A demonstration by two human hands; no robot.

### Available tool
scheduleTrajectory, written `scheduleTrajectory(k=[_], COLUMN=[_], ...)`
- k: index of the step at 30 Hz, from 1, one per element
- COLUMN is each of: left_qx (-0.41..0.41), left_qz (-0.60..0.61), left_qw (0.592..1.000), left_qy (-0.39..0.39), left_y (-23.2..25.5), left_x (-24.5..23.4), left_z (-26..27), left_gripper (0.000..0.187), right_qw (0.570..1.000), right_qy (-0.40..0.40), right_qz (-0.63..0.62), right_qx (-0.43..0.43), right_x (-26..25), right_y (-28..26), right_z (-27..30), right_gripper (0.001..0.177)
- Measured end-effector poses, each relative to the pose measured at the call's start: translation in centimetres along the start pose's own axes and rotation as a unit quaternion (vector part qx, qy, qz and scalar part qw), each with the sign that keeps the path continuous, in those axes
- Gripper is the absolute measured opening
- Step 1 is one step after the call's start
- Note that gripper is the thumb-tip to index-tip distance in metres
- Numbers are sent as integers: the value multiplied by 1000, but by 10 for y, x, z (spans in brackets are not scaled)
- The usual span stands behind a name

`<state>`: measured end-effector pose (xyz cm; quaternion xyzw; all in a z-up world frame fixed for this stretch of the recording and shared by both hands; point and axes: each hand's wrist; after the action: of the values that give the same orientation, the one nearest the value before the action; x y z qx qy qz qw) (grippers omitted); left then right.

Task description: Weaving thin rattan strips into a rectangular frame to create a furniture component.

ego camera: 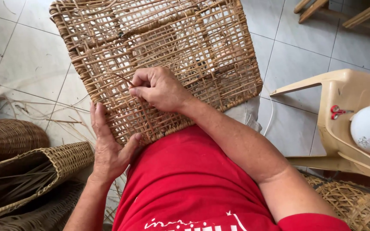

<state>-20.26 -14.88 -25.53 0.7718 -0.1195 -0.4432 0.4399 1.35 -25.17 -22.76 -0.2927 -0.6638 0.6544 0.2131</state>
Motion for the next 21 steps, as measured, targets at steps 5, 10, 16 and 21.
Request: scheduleTrajectory(k=[5,10,16,21], left_qx=[82,224,199,212], left_qz=[-89,-234,-207,-222], left_qw=[992,942,954,948], left_qy=[46,84,87,90], left_y=[-12,-5,-5,-3], left_x=[0,-6,-8,-8], left_z=[1,-1,-4,-6], left_gripper=[122,88,88,83], right_qw=[1000,998,997,997], right_qy=[-10,-34,-38,-43], right_qz=[6,-11,-23,-19], right_qx=[10,53,64,57], right_x=[0,-5,-6,-7], right_y=[-2,-3,2,5], right_z=[-4,-5,-6,-7], right_gripper=[5,5,3,3])
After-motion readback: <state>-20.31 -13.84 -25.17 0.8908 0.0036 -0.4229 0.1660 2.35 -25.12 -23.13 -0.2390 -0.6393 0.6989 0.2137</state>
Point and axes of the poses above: each hand's wrist, its own z-axis away from the middle knuckle, its own x-axis out of the palm, y = z × x, and after that the axes turned 10 degrees about y, right-handed
